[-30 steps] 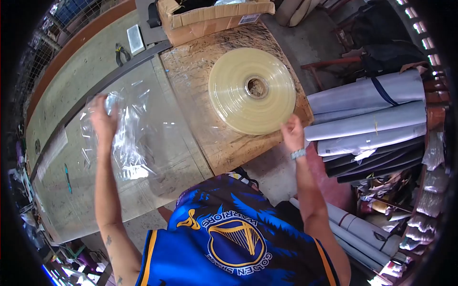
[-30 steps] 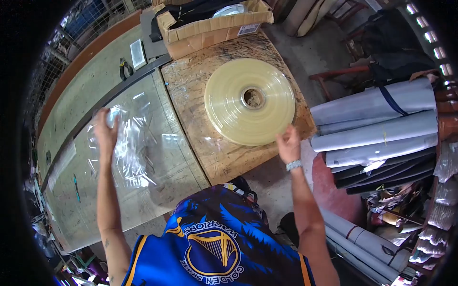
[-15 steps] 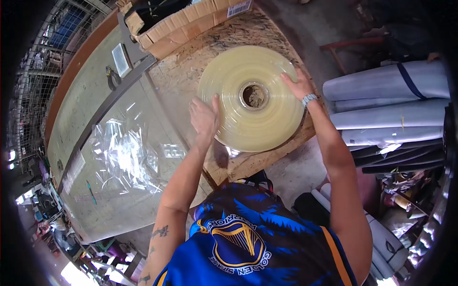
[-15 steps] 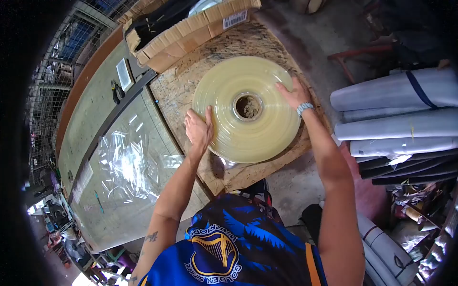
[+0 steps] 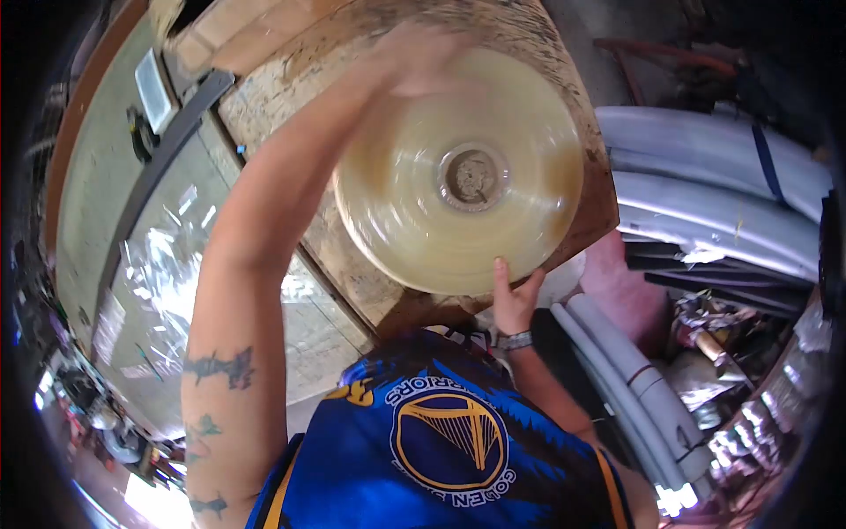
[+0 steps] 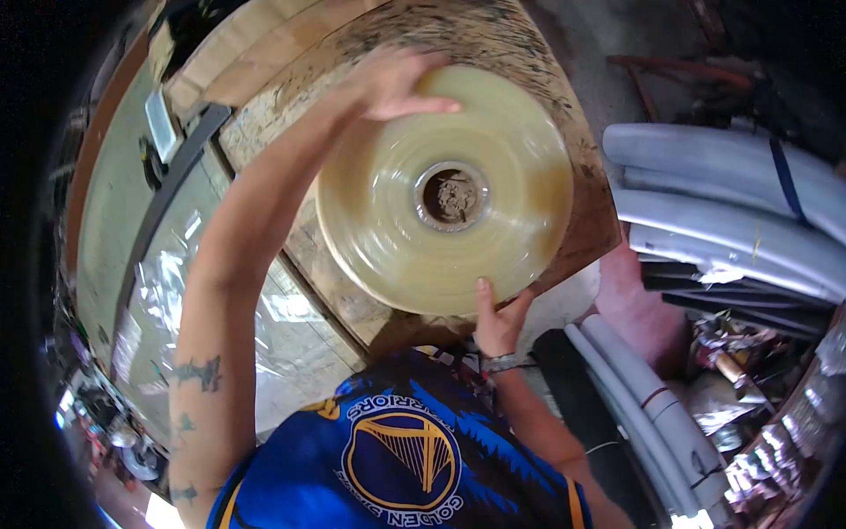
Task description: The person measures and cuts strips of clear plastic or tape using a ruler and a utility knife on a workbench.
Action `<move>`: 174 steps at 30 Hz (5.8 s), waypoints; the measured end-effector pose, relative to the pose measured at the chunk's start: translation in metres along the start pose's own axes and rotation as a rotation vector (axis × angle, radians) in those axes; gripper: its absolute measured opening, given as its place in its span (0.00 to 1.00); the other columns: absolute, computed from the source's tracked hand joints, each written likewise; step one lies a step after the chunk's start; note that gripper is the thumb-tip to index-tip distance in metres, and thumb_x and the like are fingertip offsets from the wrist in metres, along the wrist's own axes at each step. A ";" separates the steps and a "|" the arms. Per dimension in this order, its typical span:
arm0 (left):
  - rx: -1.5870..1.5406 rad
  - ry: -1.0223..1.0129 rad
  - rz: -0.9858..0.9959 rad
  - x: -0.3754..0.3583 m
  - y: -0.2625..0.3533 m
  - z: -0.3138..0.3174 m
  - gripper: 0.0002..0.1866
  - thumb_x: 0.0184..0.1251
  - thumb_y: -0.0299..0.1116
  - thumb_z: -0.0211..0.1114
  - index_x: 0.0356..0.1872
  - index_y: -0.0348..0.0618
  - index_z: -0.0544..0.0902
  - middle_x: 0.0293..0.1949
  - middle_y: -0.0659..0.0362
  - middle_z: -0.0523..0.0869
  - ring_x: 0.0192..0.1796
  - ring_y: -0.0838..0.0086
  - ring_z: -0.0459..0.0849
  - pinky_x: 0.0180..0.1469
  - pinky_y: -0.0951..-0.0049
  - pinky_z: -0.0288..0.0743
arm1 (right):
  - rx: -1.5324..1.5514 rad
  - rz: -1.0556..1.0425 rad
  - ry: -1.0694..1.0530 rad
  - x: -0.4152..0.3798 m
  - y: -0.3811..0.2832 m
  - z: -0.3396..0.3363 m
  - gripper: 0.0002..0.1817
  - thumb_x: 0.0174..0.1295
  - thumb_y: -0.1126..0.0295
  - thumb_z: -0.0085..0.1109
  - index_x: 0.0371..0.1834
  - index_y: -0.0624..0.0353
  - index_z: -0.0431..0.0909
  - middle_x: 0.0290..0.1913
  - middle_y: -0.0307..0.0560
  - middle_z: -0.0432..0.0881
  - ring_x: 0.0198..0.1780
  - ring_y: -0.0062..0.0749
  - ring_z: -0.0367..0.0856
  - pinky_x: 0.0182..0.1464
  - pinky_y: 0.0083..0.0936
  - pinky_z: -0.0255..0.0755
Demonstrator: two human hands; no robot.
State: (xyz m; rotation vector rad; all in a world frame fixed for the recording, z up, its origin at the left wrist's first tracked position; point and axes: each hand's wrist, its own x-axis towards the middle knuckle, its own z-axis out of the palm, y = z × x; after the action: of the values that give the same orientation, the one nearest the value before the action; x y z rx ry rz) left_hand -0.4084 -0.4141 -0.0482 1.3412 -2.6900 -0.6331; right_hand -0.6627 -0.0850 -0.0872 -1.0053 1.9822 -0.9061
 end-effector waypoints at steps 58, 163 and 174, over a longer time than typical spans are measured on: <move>-0.155 0.578 -1.201 -0.169 0.137 0.121 0.34 0.74 0.58 0.62 0.54 0.28 0.75 0.53 0.35 0.82 0.56 0.41 0.81 0.60 0.47 0.73 | -0.543 -0.554 -0.262 0.230 -0.107 -0.008 0.50 0.57 0.41 0.74 0.75 0.65 0.67 0.71 0.68 0.74 0.73 0.57 0.73 0.74 0.43 0.66; -0.377 0.218 -0.836 -0.527 0.001 0.013 0.11 0.53 0.25 0.74 0.38 0.34 0.86 0.30 0.52 0.87 0.35 0.66 0.87 0.39 0.64 0.79 | 0.089 0.166 -0.255 -0.014 0.036 -0.025 0.37 0.68 0.62 0.73 0.72 0.61 0.62 0.62 0.52 0.77 0.57 0.34 0.80 0.51 0.33 0.81; -0.288 0.055 -1.180 -0.669 -0.054 0.023 0.13 0.43 0.24 0.80 0.30 0.35 0.85 0.30 0.54 0.88 0.36 0.68 0.87 0.40 0.63 0.80 | -0.277 -0.393 -0.001 0.109 0.009 -0.085 0.43 0.63 0.60 0.76 0.74 0.72 0.64 0.70 0.62 0.73 0.64 0.44 0.80 0.65 0.35 0.75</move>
State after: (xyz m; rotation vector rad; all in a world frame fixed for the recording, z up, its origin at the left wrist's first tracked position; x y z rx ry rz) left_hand 0.0386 0.0852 -0.0105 2.6580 -1.4098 -0.9312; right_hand -0.7835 -0.1525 -0.0835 -1.5925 1.9801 -0.8436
